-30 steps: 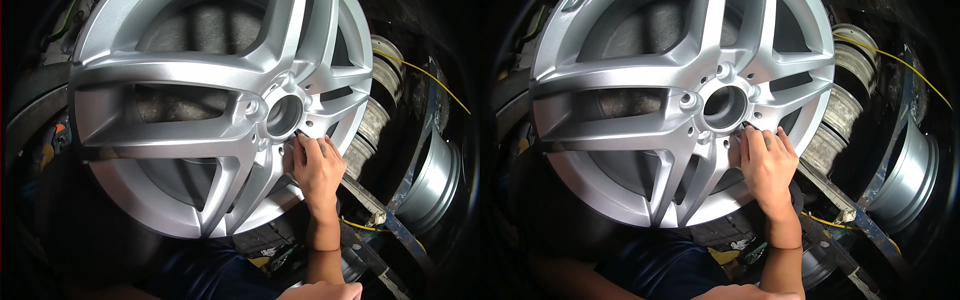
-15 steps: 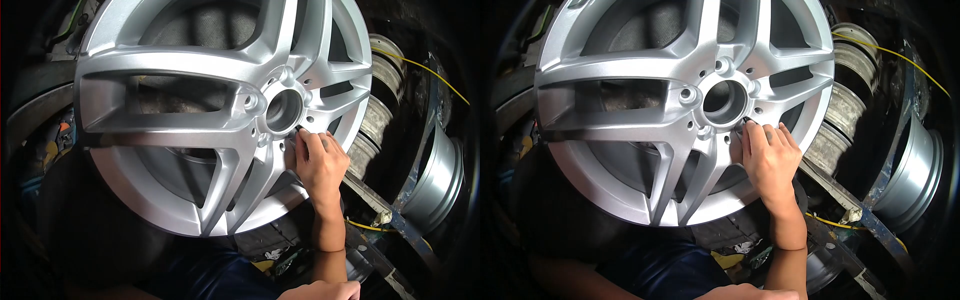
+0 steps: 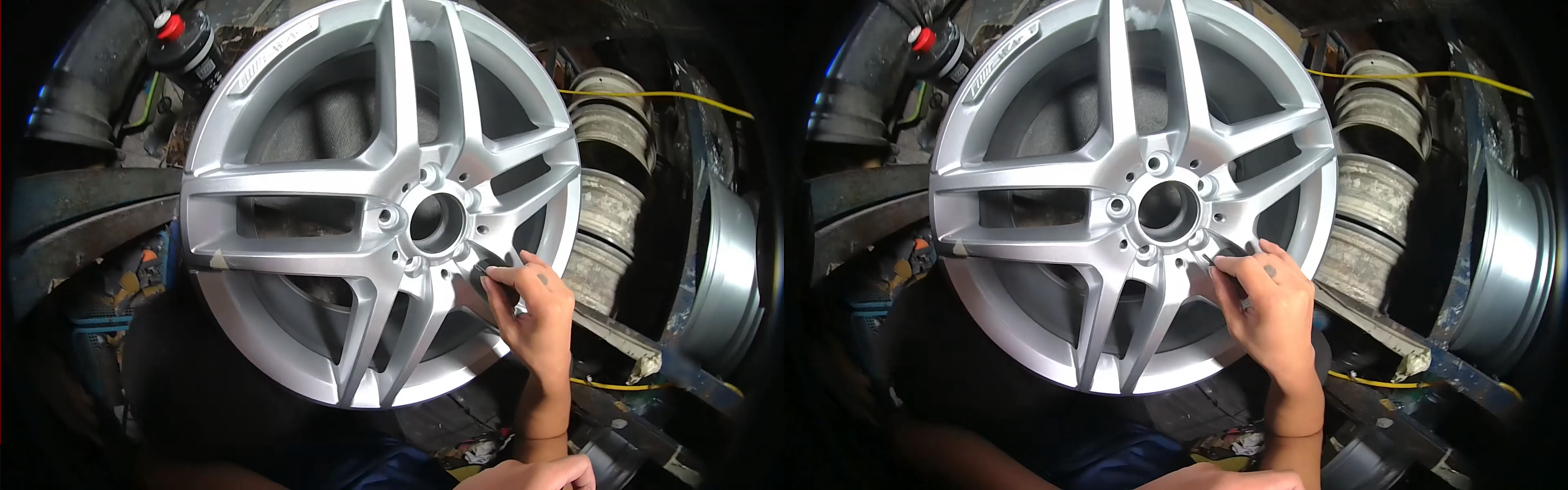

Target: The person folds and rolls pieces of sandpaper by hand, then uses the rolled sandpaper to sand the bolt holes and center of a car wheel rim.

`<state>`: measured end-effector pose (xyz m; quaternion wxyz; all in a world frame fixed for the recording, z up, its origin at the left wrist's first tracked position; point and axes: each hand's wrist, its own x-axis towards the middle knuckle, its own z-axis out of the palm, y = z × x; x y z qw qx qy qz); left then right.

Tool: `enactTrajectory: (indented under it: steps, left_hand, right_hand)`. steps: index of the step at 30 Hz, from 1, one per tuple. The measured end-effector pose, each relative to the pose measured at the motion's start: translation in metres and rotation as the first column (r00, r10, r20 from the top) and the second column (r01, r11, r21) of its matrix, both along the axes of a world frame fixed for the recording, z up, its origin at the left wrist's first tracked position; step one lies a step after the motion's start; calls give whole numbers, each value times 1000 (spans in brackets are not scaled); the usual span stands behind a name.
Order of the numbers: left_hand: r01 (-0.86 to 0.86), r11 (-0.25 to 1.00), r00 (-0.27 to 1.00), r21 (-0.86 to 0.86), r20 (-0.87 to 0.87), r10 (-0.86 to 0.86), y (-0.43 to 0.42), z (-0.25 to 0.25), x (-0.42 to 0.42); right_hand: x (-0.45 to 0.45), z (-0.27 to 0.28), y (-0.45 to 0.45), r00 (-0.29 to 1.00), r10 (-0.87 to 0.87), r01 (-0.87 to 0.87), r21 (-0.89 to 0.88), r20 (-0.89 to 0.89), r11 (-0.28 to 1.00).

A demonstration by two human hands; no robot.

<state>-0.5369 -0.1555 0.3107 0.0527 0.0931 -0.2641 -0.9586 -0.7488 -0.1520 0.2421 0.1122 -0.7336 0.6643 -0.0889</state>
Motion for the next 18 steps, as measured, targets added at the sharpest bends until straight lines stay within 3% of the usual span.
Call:
enactTrajectory:
  steps: [5, 8, 9, 11, 13, 14, 16, 18]
  left_hand:
    - [-84, 982, 995, -170, 41, 92, 5, 19, -4]
    - [-59, 932, 977, -358, 170, 127, 0, 4, -19]
    - [132, 912, 948, -388, 319, -1, -17, 1, -23]
    - [-137, 776, 837, -615, 347, 423, -19, -16, -33]
    - [-291, 582, 652, -759, 288, 702, -20, -29, -43]
    - [-382, 555, 632, -739, 228, 740, -21, -30, -47]
    - [-366, 264, 595, -892, -6, 804, -26, -40, -52]
    - [-265, 346, 658, -900, 93, 747, -23, -26, -45]
  right_hand:
    - [-2, 17, 2, 992, 21, -10, -90, 122, 996]
    - [-13, 32, 0, 945, -61, 108, -132, 321, 985]
    - [-16, 36, -2, 912, -59, 134, -160, 406, 978]
    - [-25, 43, -3, 821, -76, 175, -123, 565, 977]
    - [-23, 44, -1, 605, -92, 231, -63, 791, 971]
    - [-21, 46, 1, 527, -98, 240, -37, 844, 970]
    - [-20, 50, 5, 447, -42, 224, -66, 894, 972]
    - [-22, 40, 5, 523, 205, 147, -324, 827, 935]
